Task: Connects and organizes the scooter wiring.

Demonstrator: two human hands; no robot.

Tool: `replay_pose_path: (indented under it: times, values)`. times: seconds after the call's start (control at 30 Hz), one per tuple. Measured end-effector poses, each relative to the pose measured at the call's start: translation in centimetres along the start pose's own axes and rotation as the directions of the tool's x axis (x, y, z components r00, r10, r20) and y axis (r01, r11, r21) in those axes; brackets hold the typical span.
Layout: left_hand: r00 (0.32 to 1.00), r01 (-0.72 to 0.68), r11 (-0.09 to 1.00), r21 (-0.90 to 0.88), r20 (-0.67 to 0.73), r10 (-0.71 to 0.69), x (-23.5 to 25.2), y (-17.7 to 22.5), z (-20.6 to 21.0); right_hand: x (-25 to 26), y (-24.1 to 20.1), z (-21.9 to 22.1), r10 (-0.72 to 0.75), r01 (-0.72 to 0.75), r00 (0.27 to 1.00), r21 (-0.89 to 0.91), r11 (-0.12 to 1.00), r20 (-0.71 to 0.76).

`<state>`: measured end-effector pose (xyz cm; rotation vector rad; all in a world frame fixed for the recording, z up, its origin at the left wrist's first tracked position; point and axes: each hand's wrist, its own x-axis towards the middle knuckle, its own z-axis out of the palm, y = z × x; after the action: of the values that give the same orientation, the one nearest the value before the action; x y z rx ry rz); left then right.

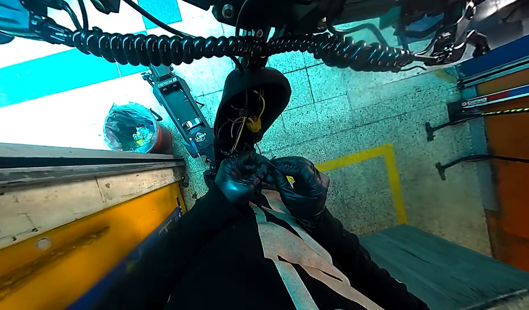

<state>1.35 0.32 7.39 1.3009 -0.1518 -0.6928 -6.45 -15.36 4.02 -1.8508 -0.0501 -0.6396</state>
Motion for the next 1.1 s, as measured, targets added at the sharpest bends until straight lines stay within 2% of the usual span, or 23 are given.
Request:
replay_pose_path:
  times: [0.1, 0.23, 0.4, 0.57, 0.83, 1.1]
  values:
    - [0.999, -0.045, 0.998, 0.046, -0.013, 0.046, 0.1, -0.16, -0.02, 0.06, -0.14, -0.02, -0.008, 0.008, 1.0, 0.009, 1.0, 0.019]
    - [1.0, -0.027, 1.0, 0.008, -0.004, 0.027, 0.08, -0.04, 0.07, 0.04, -0.1, -0.04, -0.018, 0.018, 1.0, -0.002, 1.0, 0.01]
    - [0.994, -0.105, 0.994, 0.0, 0.025, 0.105, 0.08, -0.35, -0.09, 0.14, -0.33, -0.1, 0.006, -0.006, 1.0, 0.008, 1.0, -0.01]
    - [0.997, -0.037, 0.999, -0.021, 0.061, 0.039, 0.18, -0.22, -0.25, 0.17, -0.61, 0.11, 0.079, -0.074, 0.996, 0.13, 0.989, -0.036]
    - [0.999, -0.017, 0.997, -0.07, 0.043, 0.02, 0.03, -0.02, -0.03, 0.27, -0.76, 0.12, 0.099, -0.09, 0.994, 0.157, 0.984, -0.051]
    - [0.999, 0.012, 0.998, -0.054, 0.039, -0.01, 0.06, 0.33, -0.01, 0.13, -0.6, 0.08, 0.056, -0.051, 0.998, 0.137, 0.989, -0.034]
